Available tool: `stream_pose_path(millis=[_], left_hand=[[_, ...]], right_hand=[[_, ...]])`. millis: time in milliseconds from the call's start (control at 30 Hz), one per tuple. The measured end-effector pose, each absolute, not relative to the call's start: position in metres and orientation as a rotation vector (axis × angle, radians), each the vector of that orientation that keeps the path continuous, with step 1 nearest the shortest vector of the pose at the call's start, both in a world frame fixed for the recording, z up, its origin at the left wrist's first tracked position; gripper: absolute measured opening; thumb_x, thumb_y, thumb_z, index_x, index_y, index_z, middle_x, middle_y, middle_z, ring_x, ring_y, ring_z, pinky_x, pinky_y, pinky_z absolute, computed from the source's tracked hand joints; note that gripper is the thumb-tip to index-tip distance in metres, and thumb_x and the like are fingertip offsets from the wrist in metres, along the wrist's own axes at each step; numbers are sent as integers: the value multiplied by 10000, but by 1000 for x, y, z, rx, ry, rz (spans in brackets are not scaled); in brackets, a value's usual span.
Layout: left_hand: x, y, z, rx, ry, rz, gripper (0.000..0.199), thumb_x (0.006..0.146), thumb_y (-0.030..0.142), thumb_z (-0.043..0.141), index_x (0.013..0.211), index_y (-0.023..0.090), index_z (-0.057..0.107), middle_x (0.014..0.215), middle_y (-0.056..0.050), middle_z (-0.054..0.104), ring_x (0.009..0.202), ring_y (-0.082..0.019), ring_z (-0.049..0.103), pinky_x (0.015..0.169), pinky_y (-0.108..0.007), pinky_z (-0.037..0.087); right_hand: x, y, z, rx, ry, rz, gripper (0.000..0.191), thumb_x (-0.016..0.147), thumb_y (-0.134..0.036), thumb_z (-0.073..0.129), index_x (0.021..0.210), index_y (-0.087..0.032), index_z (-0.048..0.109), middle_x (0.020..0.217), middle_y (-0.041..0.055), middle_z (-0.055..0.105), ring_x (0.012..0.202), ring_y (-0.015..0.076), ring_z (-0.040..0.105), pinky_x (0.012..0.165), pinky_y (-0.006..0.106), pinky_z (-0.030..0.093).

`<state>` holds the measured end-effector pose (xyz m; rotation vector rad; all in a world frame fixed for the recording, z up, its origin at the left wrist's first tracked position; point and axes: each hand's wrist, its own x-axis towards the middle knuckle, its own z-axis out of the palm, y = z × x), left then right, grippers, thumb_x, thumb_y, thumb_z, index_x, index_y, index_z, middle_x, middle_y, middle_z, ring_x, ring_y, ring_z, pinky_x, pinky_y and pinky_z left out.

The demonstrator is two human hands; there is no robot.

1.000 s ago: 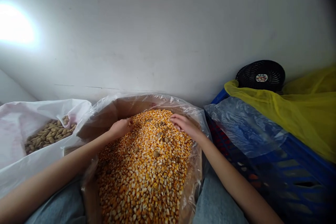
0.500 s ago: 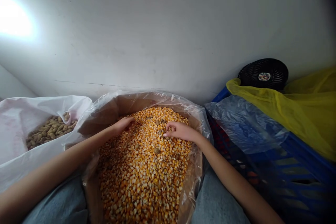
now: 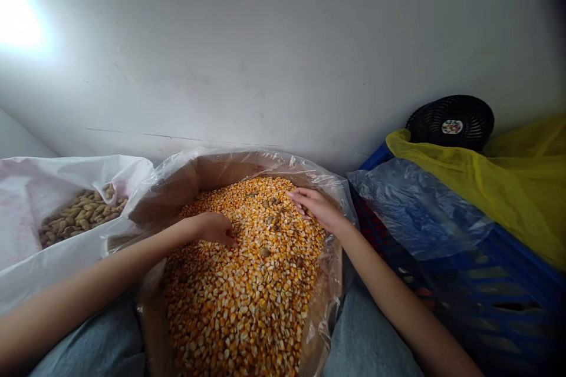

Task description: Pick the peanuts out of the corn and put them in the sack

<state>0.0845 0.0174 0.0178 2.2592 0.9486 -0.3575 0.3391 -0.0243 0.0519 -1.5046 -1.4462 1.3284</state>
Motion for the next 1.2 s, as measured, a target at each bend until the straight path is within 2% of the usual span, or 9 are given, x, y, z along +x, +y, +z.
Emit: stream_pose_path(millis=[200, 300, 400, 533, 700, 833, 967, 1100, 1200], left_hand=[[83, 21, 30, 1975, 802, -182, 245, 666, 374, 476, 717, 169, 599, 642, -6, 558, 562, -108, 447, 530, -208, 326], [82, 24, 37, 1526, 743, 28, 235, 711, 334, 375, 754, 159, 528, 539, 25, 398, 456, -78, 334, 450, -205, 302], [88, 20, 39, 1238, 713, 179, 232, 739, 352, 294, 666, 170, 417, 518, 44, 267, 409, -69, 252, 397, -206, 268], [103, 0, 37, 1658, 875, 221, 361, 758, 481, 313, 600, 165, 384, 507, 36, 311, 437, -74, 314, 418, -202, 267], [121, -30, 34, 2518, 678, 81, 323, 790, 448, 310, 857, 200, 507, 728, -22, 550, 565, -120, 479, 513, -231, 323], [125, -37, 28, 2643, 598, 23, 289, 792, 407, 326, 865, 189, 501, 738, -41, 557, 545, -126, 479, 493, -233, 308], [124, -28, 31, 2061, 683, 152, 249, 755, 415, 411, 793, 185, 497, 598, 13, 470, 487, -83, 407, 460, -199, 288], [116, -10, 43, 1103, 626, 317, 198, 765, 368, 382, 735, 181, 437, 546, 49, 323, 402, -50, 282, 369, -166, 214], [110, 2, 48, 767, 589, 469, 153, 755, 334, 383, 779, 198, 446, 614, 37, 386, 429, -55, 329, 375, -163, 247]], right_hand=[[322, -22, 36, -1536, -2178, 1056, 262, 685, -349, 531, 905, -214, 579, 751, 9, 566, 628, 115, 490, 586, 227, 348], [322, -20, 35, -1551, -2208, 1043, 227, 704, -342, 512, 851, -189, 594, 738, 17, 576, 627, 121, 499, 598, 235, 357], [324, -20, 41, -1511, -2074, 1010, 215, 746, -330, 453, 805, -165, 577, 778, 25, 573, 688, 127, 511, 641, 243, 366], [324, -20, 43, -1429, -1991, 1015, 202, 745, -334, 458, 803, -166, 553, 799, 19, 548, 724, 122, 494, 654, 236, 359], [328, -21, 33, -1522, -2171, 1161, 260, 675, -368, 549, 854, -181, 537, 541, -52, 400, 481, 69, 354, 466, 189, 263], [329, -21, 33, -1503, -2094, 1022, 217, 741, -370, 457, 785, -170, 527, 585, -38, 418, 519, 69, 365, 491, 190, 265], [329, -21, 32, -1593, -2150, 995, 266, 703, -406, 499, 836, -177, 531, 544, -48, 418, 483, 71, 354, 472, 195, 243], [330, -22, 34, -1600, -2092, 1092, 263, 651, -419, 552, 710, -163, 545, 582, -23, 466, 513, 79, 385, 481, 203, 254], [332, -23, 46, -1401, -1645, 1326, 256, 703, -433, 473, 719, -179, 503, 566, -34, 399, 466, 66, 331, 436, 196, 244]])
